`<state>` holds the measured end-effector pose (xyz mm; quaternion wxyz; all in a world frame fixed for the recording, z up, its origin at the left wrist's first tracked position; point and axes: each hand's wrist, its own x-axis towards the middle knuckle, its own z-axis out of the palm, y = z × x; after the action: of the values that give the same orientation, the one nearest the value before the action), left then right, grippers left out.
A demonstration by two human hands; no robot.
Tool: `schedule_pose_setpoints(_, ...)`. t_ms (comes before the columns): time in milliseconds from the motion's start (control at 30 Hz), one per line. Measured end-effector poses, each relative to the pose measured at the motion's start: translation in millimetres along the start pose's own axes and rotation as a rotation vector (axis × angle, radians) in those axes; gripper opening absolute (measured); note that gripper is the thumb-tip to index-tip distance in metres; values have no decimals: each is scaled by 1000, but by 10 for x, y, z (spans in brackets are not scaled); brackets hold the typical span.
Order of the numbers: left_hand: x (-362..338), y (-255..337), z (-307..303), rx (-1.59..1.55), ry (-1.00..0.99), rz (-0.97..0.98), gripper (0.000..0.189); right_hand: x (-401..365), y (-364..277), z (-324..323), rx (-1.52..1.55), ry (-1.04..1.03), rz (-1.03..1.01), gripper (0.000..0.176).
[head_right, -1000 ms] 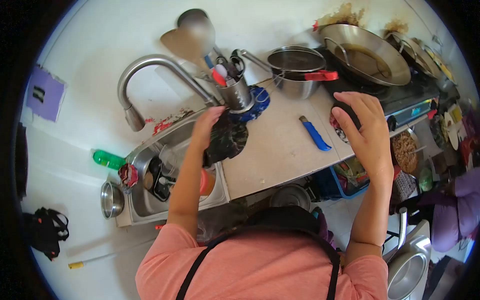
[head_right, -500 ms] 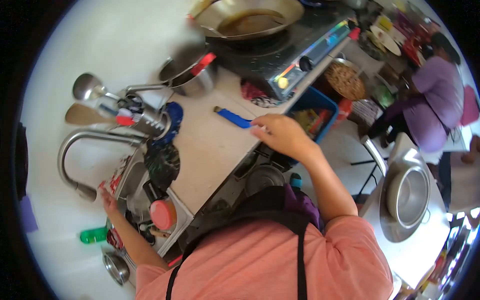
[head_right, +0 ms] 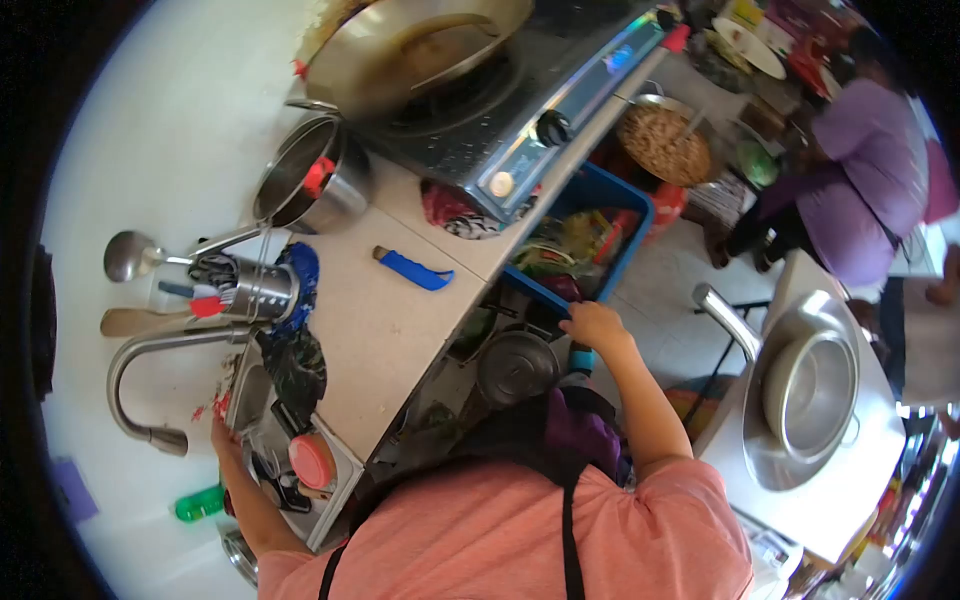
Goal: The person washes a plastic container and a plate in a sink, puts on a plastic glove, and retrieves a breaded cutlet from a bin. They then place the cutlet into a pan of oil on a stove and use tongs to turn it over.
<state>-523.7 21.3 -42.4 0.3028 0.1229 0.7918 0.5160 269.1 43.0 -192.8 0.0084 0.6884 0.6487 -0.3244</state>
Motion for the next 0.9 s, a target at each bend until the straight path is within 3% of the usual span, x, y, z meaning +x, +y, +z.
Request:
schedule_pose_setpoints(67,-442,77,264,607,27,75,30,80,42,-36,-24,14,3,40)
schedule_pose_setpoints(167,-560,286,585,1827,-177,367,63,291,188,31,10,59,-70,40)
schedule_pose_setpoints(267,-1401,519,1209,1853,-77,612,65,390,169,-21,-9,78,-80,39)
schedule_pose_setpoints(367,-2088,751,1970,1301,-98,772,53,494,138,-131,111,33,-56,38)
schedule_pose_setpoints(433,-2209,797,2251,1233,-122,785,46,589,277,-95,113,45,14,38)
schedule_pose_setpoints(500,-2227,780,2489,1080,-126,709,36,686,429,-26,84,34,105,38)
schedule_pose_setpoints(567,-1930,688,2506,1004,-52,780,36,743,544,14,118,41,144,37)
schedule_pose_setpoints(700,-1536,688,2405,754,-175,589,30,908,755,20,254,150,161,36)
schedule_pose_setpoints(733,-1471,642,2355,642,-232,611,24,1022,850,93,261,199,183,35)
schedule_pose_setpoints(833,-1465,511,2313,910,-126,1082,24,1407,1058,246,306,286,202,34)
schedule_pose_setpoints(900,-1304,393,2260,698,-185,966,26,1632,1105,362,346,328,220,33)
